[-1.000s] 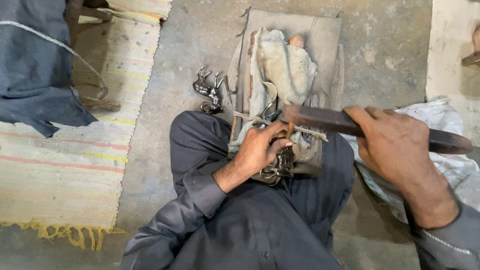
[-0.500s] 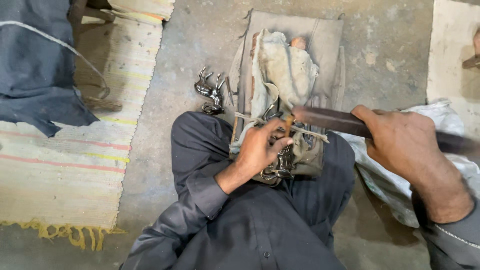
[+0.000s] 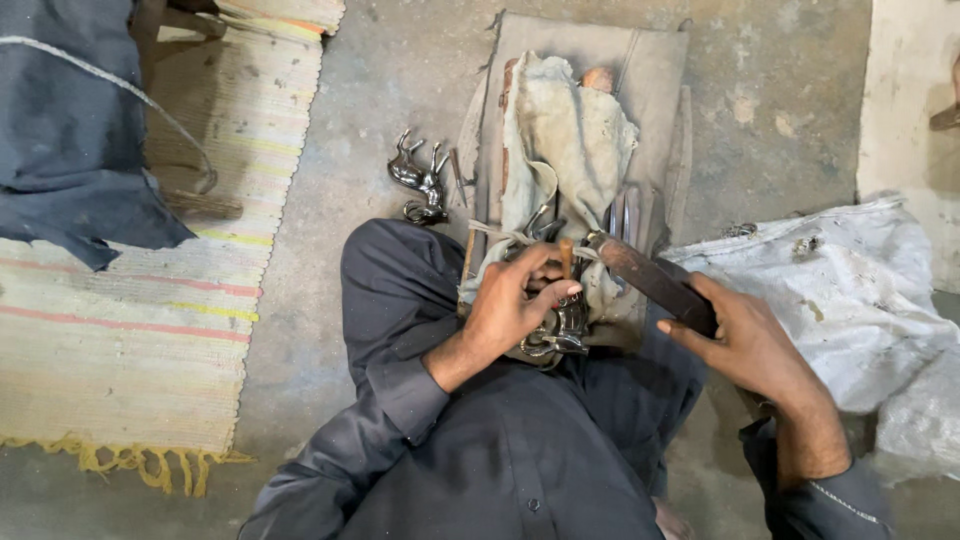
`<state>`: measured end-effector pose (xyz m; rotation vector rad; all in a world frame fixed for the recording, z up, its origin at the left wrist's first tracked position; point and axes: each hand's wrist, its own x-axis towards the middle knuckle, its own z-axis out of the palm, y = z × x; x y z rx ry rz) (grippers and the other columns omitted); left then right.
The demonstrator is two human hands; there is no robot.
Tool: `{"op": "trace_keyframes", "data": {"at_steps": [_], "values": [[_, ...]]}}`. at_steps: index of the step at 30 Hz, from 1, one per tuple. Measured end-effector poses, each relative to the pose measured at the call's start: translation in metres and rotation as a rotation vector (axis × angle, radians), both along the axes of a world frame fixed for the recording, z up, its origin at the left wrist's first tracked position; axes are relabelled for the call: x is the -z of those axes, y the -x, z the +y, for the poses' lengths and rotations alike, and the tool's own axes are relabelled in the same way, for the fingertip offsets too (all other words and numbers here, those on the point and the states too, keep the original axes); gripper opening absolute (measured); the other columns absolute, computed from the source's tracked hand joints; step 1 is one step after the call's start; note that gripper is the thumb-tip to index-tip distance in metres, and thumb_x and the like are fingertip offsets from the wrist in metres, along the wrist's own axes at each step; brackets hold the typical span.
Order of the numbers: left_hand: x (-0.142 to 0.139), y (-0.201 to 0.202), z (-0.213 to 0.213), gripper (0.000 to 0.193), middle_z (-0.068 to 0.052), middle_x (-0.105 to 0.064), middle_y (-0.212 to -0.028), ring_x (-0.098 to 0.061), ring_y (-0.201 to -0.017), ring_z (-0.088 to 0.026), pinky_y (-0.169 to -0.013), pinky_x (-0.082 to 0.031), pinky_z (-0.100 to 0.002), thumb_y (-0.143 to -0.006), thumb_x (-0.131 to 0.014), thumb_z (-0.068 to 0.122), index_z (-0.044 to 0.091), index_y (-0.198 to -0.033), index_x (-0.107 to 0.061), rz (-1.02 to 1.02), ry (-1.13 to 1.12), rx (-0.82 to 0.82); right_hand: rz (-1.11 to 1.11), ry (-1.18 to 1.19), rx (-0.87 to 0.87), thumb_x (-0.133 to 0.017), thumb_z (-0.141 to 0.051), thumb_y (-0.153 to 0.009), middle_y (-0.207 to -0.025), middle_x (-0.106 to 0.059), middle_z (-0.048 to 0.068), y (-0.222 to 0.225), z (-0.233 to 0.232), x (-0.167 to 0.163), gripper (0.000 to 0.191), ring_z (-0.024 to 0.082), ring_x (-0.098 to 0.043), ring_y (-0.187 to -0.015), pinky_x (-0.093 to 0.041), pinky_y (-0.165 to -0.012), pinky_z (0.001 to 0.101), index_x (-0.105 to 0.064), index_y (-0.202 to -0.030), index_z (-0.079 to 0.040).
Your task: The person sits on the floor with a cloth cushion on their lap holding small silver metal animal figurines. They hold a small punch against a figurine and strike it repeatedly with a wooden mallet, repositioning the figurine and punch between strikes to shape the metal.
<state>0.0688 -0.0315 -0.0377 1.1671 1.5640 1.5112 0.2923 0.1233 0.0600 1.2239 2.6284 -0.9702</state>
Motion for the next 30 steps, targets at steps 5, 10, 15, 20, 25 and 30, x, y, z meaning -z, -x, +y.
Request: {"op": "trace_keyframes", "data": {"at_steps": [5, 10, 15, 20, 25, 30], "values": [[0.0, -0.003, -0.001, 0.034, -0.013, -0.078, -0.094, -0.08, -0.083, -0.023, -0.069, -0.061, -0.032, -0.094, -0.078, 0.019, 0.004, -0.12, -0.061, 0.175, -0.068, -0.041, -0.002, -0.148, -0.024, -0.08, -0.028, -0.081, -0.076, -0.068, 0.017, -0.001, -0.002, -0.007, 0.041, 0.033, -0.066, -0.065, -0.05, -0.06, 0.0433, -0.066, -0.114, -0.008], [-0.001, -0.005, -0.002, 0.034, -0.013, -0.077, -0.092, -0.078, -0.079, -0.025, -0.066, -0.059, -0.034, -0.094, -0.078, 0.018, 0.004, -0.12, -0.061, 0.21, -0.057, -0.076, 0.293, -0.413, -0.039, -0.081, -0.022, -0.088, -0.092, -0.072, 0.016, 0.013, -0.002, -0.02, 0.04, 0.031, -0.072, -0.075, -0.053, -0.065, 0.0395, -0.065, -0.122, -0.008], [-0.005, -0.005, -0.001, 0.031, -0.013, -0.076, -0.094, -0.076, -0.081, -0.028, -0.068, -0.058, -0.036, -0.094, -0.078, 0.017, 0.005, -0.118, -0.063, 0.323, -0.157, -0.063, 0.159, -0.658, -0.282, -0.078, -0.015, -0.081, -0.098, -0.073, 0.011, 0.017, 0.007, -0.048, 0.048, 0.031, -0.072, -0.087, -0.055, -0.075, 0.0416, -0.068, -0.127, -0.014], [-0.011, 0.003, 0.01, 0.026, -0.014, -0.074, -0.094, -0.073, -0.085, -0.034, -0.07, -0.055, -0.043, -0.095, -0.078, 0.018, 0.007, -0.113, -0.063, 0.39, -0.159, 0.11, -0.054, -0.692, -0.307, -0.076, -0.013, -0.077, -0.101, -0.074, 0.006, 0.014, 0.01, -0.063, 0.049, 0.03, -0.071, -0.088, -0.055, -0.075, 0.0411, -0.069, -0.126, -0.017], [-0.019, 0.012, 0.021, 0.036, -0.016, -0.073, -0.09, -0.071, -0.083, -0.038, -0.068, -0.053, -0.047, -0.089, -0.078, 0.018, 0.009, -0.122, -0.066, 0.424, -0.114, 0.233, -0.113, -0.601, -0.168, -0.075, -0.013, -0.082, -0.098, -0.072, 0.006, -0.008, 0.006, -0.056, 0.048, 0.032, -0.07, -0.091, -0.054, -0.075, 0.0426, -0.068, -0.129, -0.02], [-0.022, 0.014, 0.027, 0.039, -0.016, -0.074, -0.092, -0.072, -0.083, -0.037, -0.069, -0.054, -0.046, -0.088, -0.076, 0.017, 0.01, -0.124, -0.064, 0.41, -0.159, 0.287, -0.235, -0.522, -0.048, -0.077, -0.018, -0.082, -0.092, -0.072, 0.008, -0.035, 0.007, -0.04, 0.047, 0.032, -0.071, -0.084, -0.053, -0.073, 0.045, -0.067, -0.128, -0.018]]}}
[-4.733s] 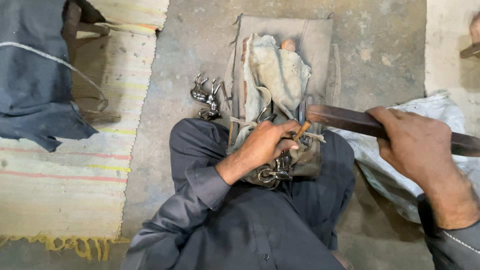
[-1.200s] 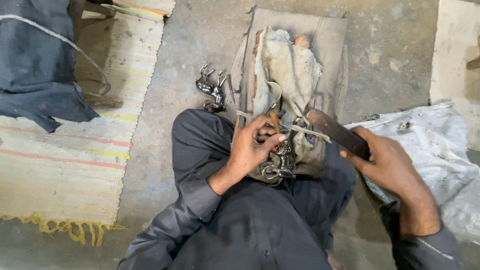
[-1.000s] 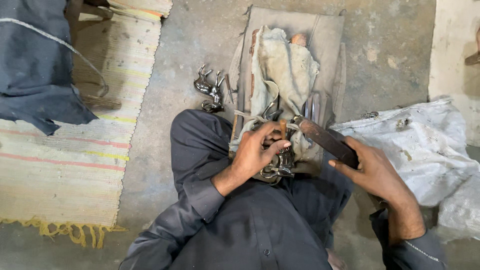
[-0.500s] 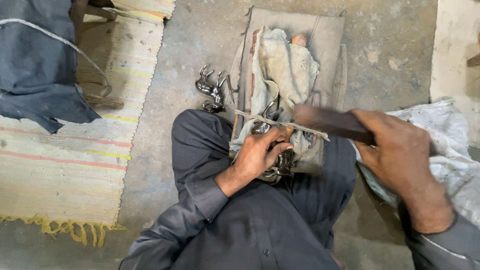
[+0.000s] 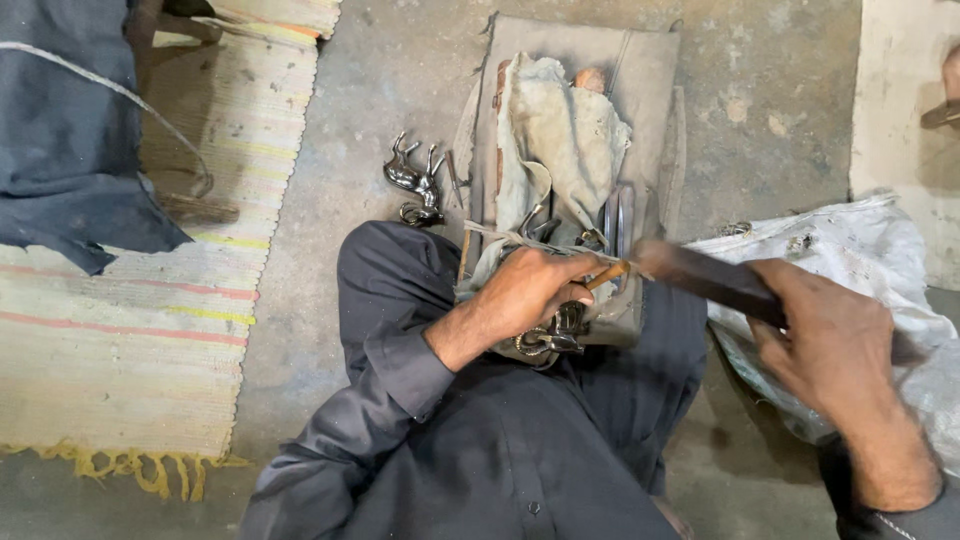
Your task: The person sits on the floor with a cloth cushion on their lap holding small silver metal animal figurines. They hold a small punch against a figurine and strike it repeatedly with a wooden mallet, repositioning the figurine and punch between strikes to shape the metal.
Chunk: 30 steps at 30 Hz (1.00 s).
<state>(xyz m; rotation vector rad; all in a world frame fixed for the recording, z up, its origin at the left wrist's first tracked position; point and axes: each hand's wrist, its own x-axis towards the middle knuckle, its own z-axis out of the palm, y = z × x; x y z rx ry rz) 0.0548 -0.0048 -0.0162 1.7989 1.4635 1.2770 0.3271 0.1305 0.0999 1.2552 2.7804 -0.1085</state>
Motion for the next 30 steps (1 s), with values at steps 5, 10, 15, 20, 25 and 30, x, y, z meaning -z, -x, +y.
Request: {"op": "trace_keyframes", "data": {"at_steps": [5, 10, 15, 20, 25, 30], "values": [[0.005, 0.001, 0.003, 0.033, -0.018, -0.071, -0.082, -0.07, -0.077, -0.039, -0.067, -0.051, -0.049, -0.089, -0.079, 0.019, 0.011, -0.119, -0.066, 0.108, 0.074, 0.037, 0.068, -0.017, -0.053, -0.077, -0.019, -0.078, -0.097, -0.071, 0.009, -0.011, -0.005, 0.02, 0.052, 0.033, -0.07, -0.086, -0.053, -0.073, 0.0463, -0.064, -0.128, -0.017], [0.005, 0.0, -0.001, 0.034, -0.016, -0.072, -0.085, -0.071, -0.079, -0.038, -0.067, -0.052, -0.047, -0.091, -0.077, 0.018, 0.012, -0.121, -0.064, 0.067, 0.028, 0.016, 0.014, 0.036, -0.076, -0.078, -0.018, -0.075, -0.096, -0.072, 0.01, -0.013, -0.004, 0.026, 0.054, 0.036, -0.07, -0.091, -0.053, -0.074, 0.049, -0.063, -0.126, -0.019], [0.004, -0.004, -0.016, 0.035, -0.018, -0.07, -0.082, -0.069, -0.075, -0.04, -0.061, -0.05, -0.045, -0.093, -0.078, 0.019, 0.01, -0.123, -0.063, -0.077, 0.031, -0.197, -0.047, -0.019, -0.068, -0.079, -0.019, -0.076, -0.093, -0.073, 0.012, -0.005, 0.006, 0.017, 0.055, 0.037, -0.071, -0.088, -0.053, -0.072, 0.0488, -0.064, -0.129, -0.018], [0.009, -0.008, -0.019, 0.036, -0.017, -0.07, -0.079, -0.07, -0.073, -0.039, -0.062, -0.051, -0.045, -0.095, -0.077, 0.019, 0.008, -0.126, -0.062, -0.092, 0.067, -0.2, 0.236, -0.072, -0.154, -0.076, -0.015, -0.086, -0.099, -0.071, 0.012, 0.021, 0.003, 0.005, 0.045, 0.032, -0.07, -0.085, -0.053, -0.073, 0.0423, -0.064, -0.129, -0.015], [0.014, -0.012, -0.023, 0.029, -0.015, -0.075, -0.095, -0.074, -0.086, -0.036, -0.068, -0.056, -0.041, -0.097, -0.076, 0.017, 0.008, -0.12, -0.06, -0.094, -0.05, -0.22, 0.101, -0.261, -0.413, -0.075, -0.006, -0.068, -0.09, -0.071, 0.011, 0.048, -0.001, -0.016, 0.051, 0.033, -0.07, -0.079, -0.053, -0.067, 0.0421, -0.066, -0.119, -0.013], [0.013, -0.015, -0.024, 0.027, -0.014, -0.077, -0.096, -0.077, -0.086, -0.032, -0.07, -0.058, -0.038, -0.096, -0.076, 0.016, 0.004, -0.114, -0.059, -0.173, 0.059, -0.235, -0.09, -0.139, -0.297, -0.077, -0.012, -0.079, -0.083, -0.068, 0.007, 0.064, 0.002, -0.035, 0.04, 0.031, -0.07, -0.08, -0.053, -0.068, 0.0424, -0.066, -0.118, -0.016]]}}
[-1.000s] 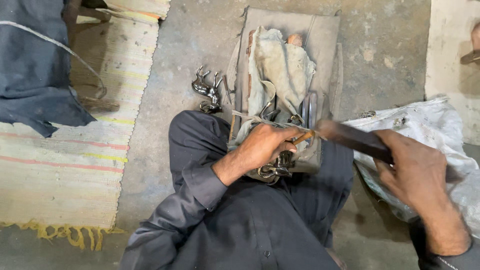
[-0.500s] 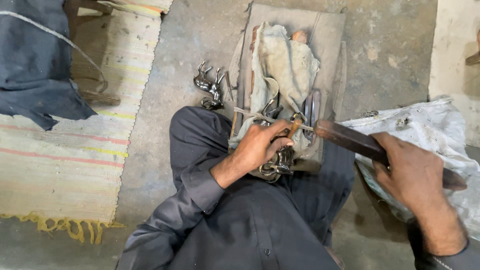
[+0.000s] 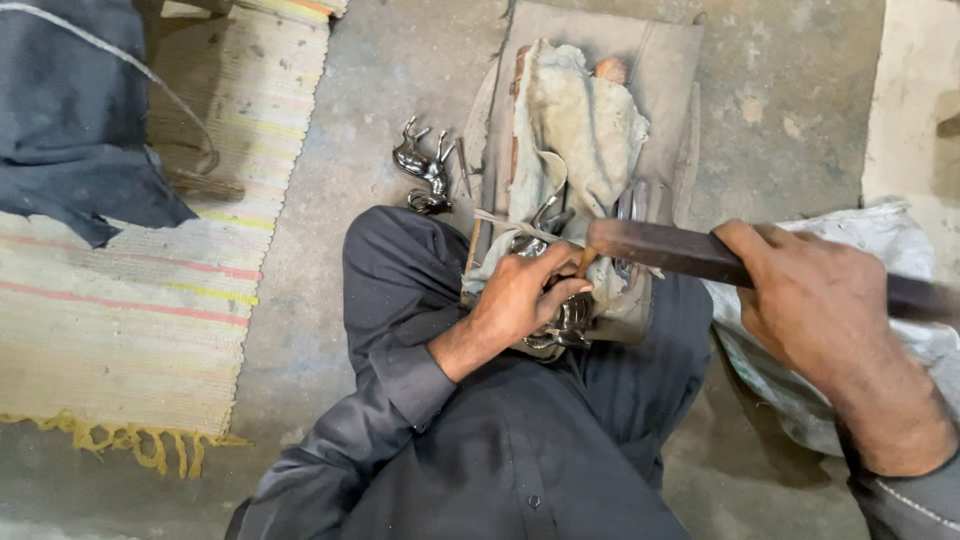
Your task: The person sits on the floor with a cloth cushion on their lap holding small silver metal animal figurines. They hold a small punch against a figurine and strike it repeatedly with a wooden mallet, repositioning the figurine and punch between strikes to shape the metal.
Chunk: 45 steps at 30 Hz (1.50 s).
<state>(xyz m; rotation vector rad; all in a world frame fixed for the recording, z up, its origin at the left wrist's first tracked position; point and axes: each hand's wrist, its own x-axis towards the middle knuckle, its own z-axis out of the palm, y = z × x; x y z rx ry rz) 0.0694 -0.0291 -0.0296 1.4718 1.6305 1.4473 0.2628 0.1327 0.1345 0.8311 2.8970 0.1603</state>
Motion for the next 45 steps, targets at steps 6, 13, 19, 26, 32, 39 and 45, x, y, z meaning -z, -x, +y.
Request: {"op": "trace_keyframes", "data": {"at_steps": [6, 13, 19, 26, 32, 39, 45], "values": [[0.001, -0.001, 0.001, 0.033, -0.016, -0.075, -0.091, -0.074, -0.082, -0.036, -0.067, -0.056, -0.04, -0.096, -0.077, 0.017, 0.004, -0.119, -0.058, 0.019, -0.04, -0.084, 0.257, -0.067, -0.045, -0.077, -0.01, -0.076, -0.087, -0.068, 0.011, 0.001, 0.0, -0.012, 0.043, 0.034, -0.069, -0.078, -0.051, -0.066, 0.043, -0.066, -0.117, -0.011], [0.003, -0.004, 0.002, 0.031, -0.015, -0.075, -0.089, -0.075, -0.082, -0.036, -0.066, -0.055, -0.042, -0.095, -0.075, 0.017, 0.005, -0.119, -0.059, 0.048, -0.062, -0.072, -0.034, -0.156, -0.127, -0.074, -0.009, -0.078, -0.086, -0.069, 0.003, 0.005, 0.001, -0.014, 0.042, 0.027, -0.071, -0.08, -0.054, -0.072, 0.0391, -0.068, -0.118, -0.019], [0.0, -0.002, 0.005, 0.031, -0.014, -0.076, -0.092, -0.076, -0.085, -0.034, -0.068, -0.058, -0.041, -0.095, -0.076, 0.017, 0.005, -0.118, -0.059, 0.024, -0.032, -0.058, -0.272, -0.137, 0.02, -0.071, -0.017, -0.083, -0.085, -0.071, 0.0, 0.006, 0.001, -0.017, 0.039, 0.023, -0.072, -0.083, -0.055, -0.069, 0.0368, -0.065, -0.12, -0.026], [-0.001, -0.005, 0.003, 0.031, -0.015, -0.077, -0.092, -0.077, -0.087, -0.033, -0.07, -0.059, -0.039, -0.094, -0.077, 0.017, 0.005, -0.119, -0.064, -0.009, 0.011, -0.078, -0.217, -0.026, 0.057, -0.071, -0.02, -0.082, -0.09, -0.073, 0.004, 0.004, 0.009, -0.01, 0.043, 0.029, -0.072, -0.084, -0.054, -0.067, 0.0427, -0.063, -0.124, -0.024], [0.006, -0.004, -0.001, 0.033, -0.012, -0.079, -0.094, -0.081, -0.084, -0.02, -0.072, -0.063, -0.033, -0.092, -0.079, 0.017, 0.005, -0.119, -0.064, -0.237, 0.034, -0.097, -0.229, 0.071, 0.077, -0.071, -0.021, -0.081, -0.088, -0.073, 0.006, -0.01, 0.015, 0.001, 0.042, 0.032, -0.072, -0.087, -0.055, -0.071, 0.0469, -0.062, -0.123, -0.025], [0.008, -0.004, -0.003, 0.034, -0.014, -0.078, -0.094, -0.08, -0.087, -0.024, -0.073, -0.062, -0.033, -0.093, -0.079, 0.018, 0.004, -0.12, -0.064, -0.119, -0.002, -0.087, -0.115, 0.14, 0.061, -0.073, -0.02, -0.081, -0.086, -0.073, 0.007, -0.005, 0.018, 0.008, 0.043, 0.034, -0.071, -0.085, -0.053, -0.071, 0.0477, -0.063, -0.122, -0.023], [0.008, -0.006, -0.004, 0.036, -0.015, -0.076, -0.089, -0.077, -0.08, -0.03, -0.068, -0.058, -0.037, -0.093, -0.08, 0.019, 0.003, -0.12, -0.063, -0.02, 0.018, -0.137, 0.309, 0.122, -0.062, -0.076, -0.013, -0.086, -0.097, -0.071, 0.011, 0.004, 0.013, 0.003, 0.041, 0.032, -0.07, -0.085, -0.053, -0.072, 0.0424, -0.063, -0.124, -0.014]]}}
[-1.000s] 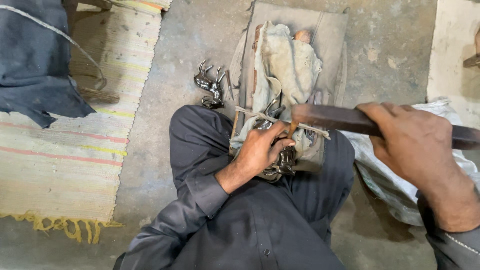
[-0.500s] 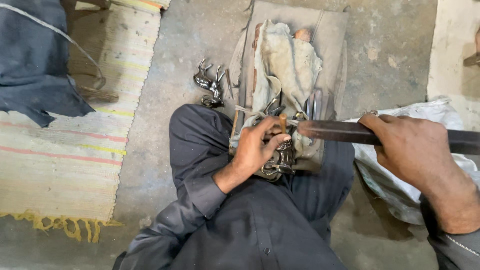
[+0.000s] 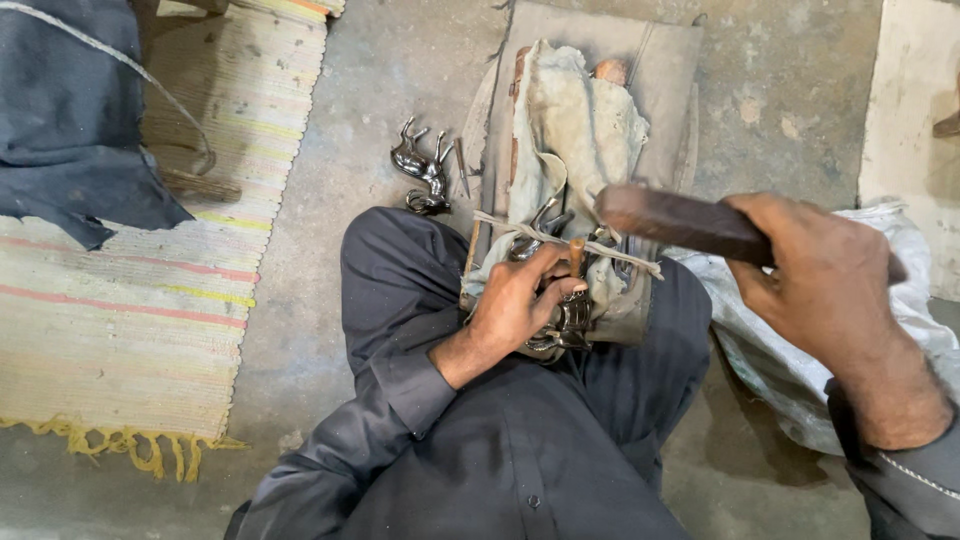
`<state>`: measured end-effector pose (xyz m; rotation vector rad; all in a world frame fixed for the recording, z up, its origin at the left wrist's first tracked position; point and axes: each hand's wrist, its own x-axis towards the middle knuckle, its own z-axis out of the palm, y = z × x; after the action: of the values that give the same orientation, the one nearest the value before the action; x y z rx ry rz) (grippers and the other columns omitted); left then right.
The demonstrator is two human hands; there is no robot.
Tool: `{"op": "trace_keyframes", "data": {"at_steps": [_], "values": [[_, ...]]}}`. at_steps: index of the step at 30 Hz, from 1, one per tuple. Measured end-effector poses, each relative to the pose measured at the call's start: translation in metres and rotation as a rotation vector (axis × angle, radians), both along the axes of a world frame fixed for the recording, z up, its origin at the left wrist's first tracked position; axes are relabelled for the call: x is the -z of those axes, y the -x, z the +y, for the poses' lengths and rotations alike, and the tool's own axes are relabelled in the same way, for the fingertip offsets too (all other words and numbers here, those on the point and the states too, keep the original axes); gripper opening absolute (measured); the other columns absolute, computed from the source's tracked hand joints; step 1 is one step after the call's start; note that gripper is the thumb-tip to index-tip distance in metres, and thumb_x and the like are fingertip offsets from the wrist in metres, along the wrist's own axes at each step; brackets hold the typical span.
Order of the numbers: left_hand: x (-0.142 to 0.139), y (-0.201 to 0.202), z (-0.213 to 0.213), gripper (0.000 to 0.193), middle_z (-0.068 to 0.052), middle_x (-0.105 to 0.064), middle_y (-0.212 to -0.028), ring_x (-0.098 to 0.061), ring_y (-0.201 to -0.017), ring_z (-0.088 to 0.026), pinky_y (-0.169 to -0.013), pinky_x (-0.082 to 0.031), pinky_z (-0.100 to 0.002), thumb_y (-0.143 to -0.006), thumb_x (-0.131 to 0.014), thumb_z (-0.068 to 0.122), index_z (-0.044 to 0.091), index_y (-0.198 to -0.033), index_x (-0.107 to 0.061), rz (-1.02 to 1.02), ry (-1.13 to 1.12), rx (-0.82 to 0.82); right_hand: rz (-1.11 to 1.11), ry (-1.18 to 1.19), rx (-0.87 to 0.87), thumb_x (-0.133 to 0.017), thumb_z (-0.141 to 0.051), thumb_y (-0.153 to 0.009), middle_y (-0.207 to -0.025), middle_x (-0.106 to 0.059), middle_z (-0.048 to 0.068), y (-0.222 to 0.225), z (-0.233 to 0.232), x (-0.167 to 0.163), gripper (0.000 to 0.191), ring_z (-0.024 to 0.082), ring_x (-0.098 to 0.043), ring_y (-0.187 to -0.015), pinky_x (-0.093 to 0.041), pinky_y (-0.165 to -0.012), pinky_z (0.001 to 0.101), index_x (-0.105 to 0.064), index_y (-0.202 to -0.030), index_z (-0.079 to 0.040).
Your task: The person sits on the floor with a cloth cushion on their lap holding small silver metal animal figurines. They hold a small punch against a figurine and strike it repeatedly with a wooden mallet, repositioning the figurine and punch between strikes to shape the metal.
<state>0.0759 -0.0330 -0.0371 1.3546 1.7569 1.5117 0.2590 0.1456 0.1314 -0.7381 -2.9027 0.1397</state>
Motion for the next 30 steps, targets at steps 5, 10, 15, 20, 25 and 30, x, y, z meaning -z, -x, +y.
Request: {"op": "trace_keyframes", "data": {"at_steps": [5, 10, 15, 20, 25, 30], "values": [[0.003, -0.002, -0.002, 0.032, -0.014, -0.076, -0.094, -0.078, -0.082, -0.028, -0.069, -0.06, -0.035, -0.095, -0.079, 0.02, 0.004, -0.117, -0.063, 0.022, -0.068, 0.007, -0.27, -0.13, 0.0, -0.077, -0.014, -0.083, -0.09, -0.071, 0.007, 0.008, 0.001, -0.008, 0.04, 0.028, -0.072, -0.079, -0.054, -0.069, 0.0397, -0.066, -0.121, -0.017], [0.002, -0.003, 0.0, 0.032, -0.014, -0.076, -0.096, -0.079, -0.085, -0.027, -0.07, -0.061, -0.034, -0.095, -0.076, 0.019, 0.003, -0.12, -0.062, -0.02, -0.098, 0.016, -0.177, -0.248, -0.019, -0.075, -0.014, -0.082, -0.087, -0.071, 0.007, 0.013, -0.003, -0.011, 0.037, 0.028, -0.07, -0.073, -0.053, -0.063, 0.0391, -0.067, -0.118, -0.015], [-0.001, -0.002, 0.002, 0.033, -0.013, -0.076, -0.091, -0.078, -0.081, -0.027, -0.068, -0.06, -0.034, -0.093, -0.081, 0.02, 0.004, -0.116, -0.063, 0.008, -0.043, -0.015, -0.449, -0.33, 0.026, -0.07, -0.012, -0.084, -0.085, -0.07, 0.003, 0.017, -0.007, -0.018, 0.038, 0.024, -0.071, -0.073, -0.053, -0.063, 0.038, -0.066, -0.12, -0.021], [-0.001, -0.004, 0.002, 0.034, -0.013, -0.076, -0.09, -0.078, -0.08, -0.024, -0.068, -0.06, -0.032, -0.093, -0.08, 0.019, 0.004, -0.118, -0.062, -0.041, -0.02, -0.005, -0.338, -0.13, 0.115, -0.072, -0.016, -0.086, -0.084, -0.069, 0.007, 0.013, -0.003, -0.022, 0.04, 0.031, -0.07, -0.074, -0.053, -0.066, 0.0434, -0.063, -0.125, -0.017], [0.007, 0.002, 0.001, 0.031, -0.009, -0.078, -0.087, -0.074, -0.079, -0.011, -0.07, -0.059, -0.027, -0.091, -0.082, 0.012, 0.002, -0.116, -0.064, -0.269, -0.064, -0.1, -0.422, -0.099, 0.035, -0.073, -0.013, -0.079, -0.091, -0.074, 0.005, -0.012, 0.004, 0.014, 0.039, 0.03, -0.072, -0.084, -0.054, -0.069, 0.0438, -0.066, -0.116, -0.023], [0.017, 0.038, -0.007, 0.029, -0.004, -0.078, -0.091, -0.069, -0.082, -0.004, -0.072, -0.056, -0.021, -0.094, -0.077, 0.005, 0.0, -0.116, -0.06, -0.572, -0.141, -0.108, 0.134, 0.509, 0.333, -0.081, -0.023, -0.085, -0.083, -0.068, 0.008, -0.056, -0.003, 0.097, 0.041, 0.022, -0.065, -0.071, -0.052, -0.061, 0.0365, -0.064, -0.118, -0.008]]}}
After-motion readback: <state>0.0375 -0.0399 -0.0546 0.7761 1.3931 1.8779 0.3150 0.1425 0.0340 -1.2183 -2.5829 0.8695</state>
